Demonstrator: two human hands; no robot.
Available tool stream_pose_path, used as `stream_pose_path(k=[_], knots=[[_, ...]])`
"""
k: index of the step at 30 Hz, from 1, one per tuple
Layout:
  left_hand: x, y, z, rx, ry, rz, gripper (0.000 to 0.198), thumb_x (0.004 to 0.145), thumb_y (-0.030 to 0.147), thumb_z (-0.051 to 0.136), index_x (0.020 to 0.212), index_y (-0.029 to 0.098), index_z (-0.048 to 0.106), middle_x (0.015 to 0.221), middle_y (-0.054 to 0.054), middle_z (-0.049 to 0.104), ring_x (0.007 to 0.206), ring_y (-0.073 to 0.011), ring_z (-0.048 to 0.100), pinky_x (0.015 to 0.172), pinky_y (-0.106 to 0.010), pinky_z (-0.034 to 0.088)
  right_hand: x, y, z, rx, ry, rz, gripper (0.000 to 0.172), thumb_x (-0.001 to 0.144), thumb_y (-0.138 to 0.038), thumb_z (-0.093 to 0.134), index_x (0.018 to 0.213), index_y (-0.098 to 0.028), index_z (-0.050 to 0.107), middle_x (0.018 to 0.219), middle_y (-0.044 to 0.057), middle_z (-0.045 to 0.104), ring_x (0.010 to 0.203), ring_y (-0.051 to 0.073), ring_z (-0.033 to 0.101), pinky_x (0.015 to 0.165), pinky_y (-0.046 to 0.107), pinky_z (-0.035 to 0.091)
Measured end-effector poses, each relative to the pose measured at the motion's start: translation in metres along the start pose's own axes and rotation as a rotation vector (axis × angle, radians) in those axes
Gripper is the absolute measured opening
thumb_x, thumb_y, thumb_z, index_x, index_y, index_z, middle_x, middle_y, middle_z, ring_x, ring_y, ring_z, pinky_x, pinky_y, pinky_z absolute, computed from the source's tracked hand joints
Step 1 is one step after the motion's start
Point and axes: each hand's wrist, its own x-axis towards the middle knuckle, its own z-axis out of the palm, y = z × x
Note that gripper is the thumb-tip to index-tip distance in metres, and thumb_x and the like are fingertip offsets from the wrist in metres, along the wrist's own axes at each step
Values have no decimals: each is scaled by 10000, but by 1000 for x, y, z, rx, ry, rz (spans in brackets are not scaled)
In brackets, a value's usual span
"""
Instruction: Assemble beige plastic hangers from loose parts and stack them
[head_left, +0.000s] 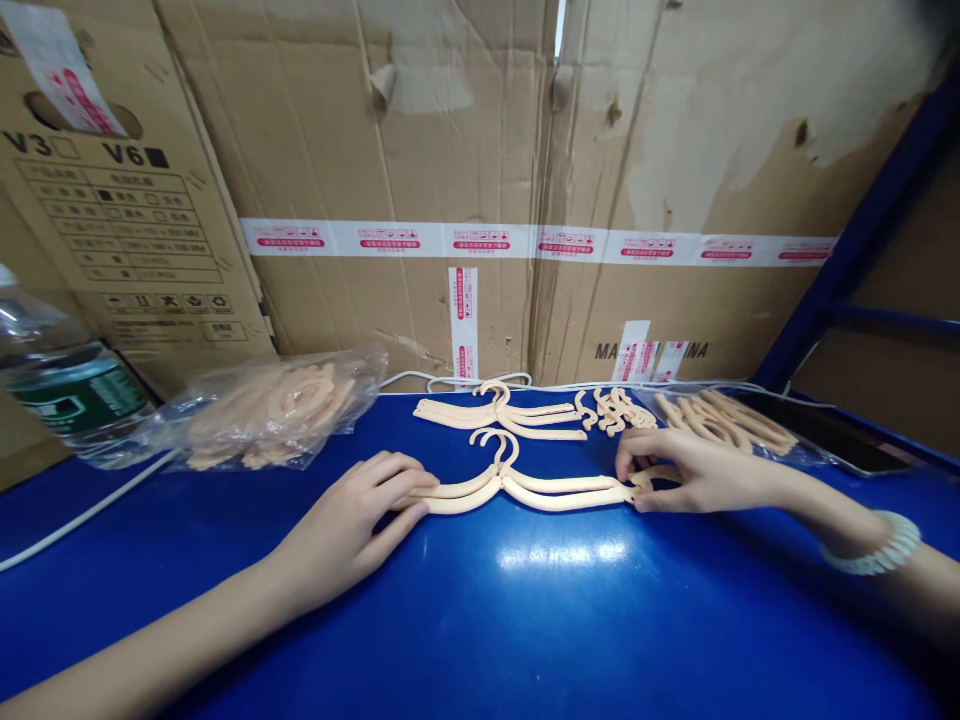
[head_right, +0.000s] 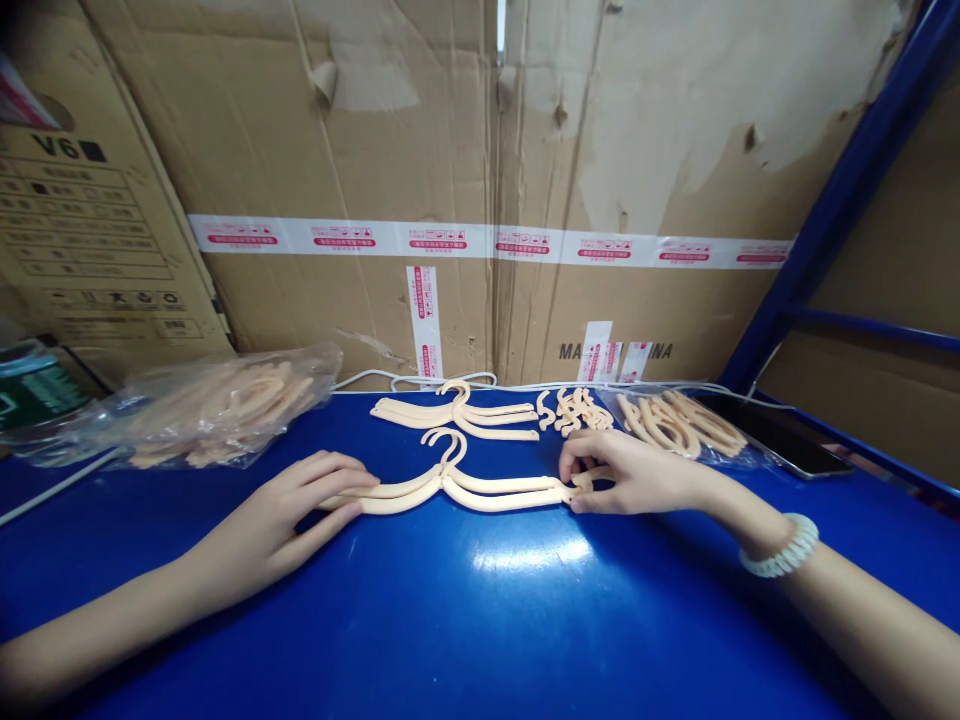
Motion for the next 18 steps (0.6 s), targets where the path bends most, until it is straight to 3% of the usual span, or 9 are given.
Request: stream_pose_path(k=[11, 18], knots=[[1, 3, -3, 32, -30, 0, 245, 976, 200, 431, 1135, 229, 615, 1114, -75, 641, 1011, -232, 588, 879, -388, 473, 0, -1, 0, -61, -4, 12, 250, 833, -416, 615, 904, -176, 619, 914, 68, 627, 833, 213, 573, 744, 351, 461], [0, 2, 0, 9, 15, 0, 253, 970, 205, 431, 1125, 228, 630, 1103, -78, 645, 992, -226, 591, 883, -381, 478, 1, -4, 0, -39, 6, -2, 213, 821, -386, 617, 888, -184, 623, 906, 64, 636, 823, 209, 587, 731, 342, 463]])
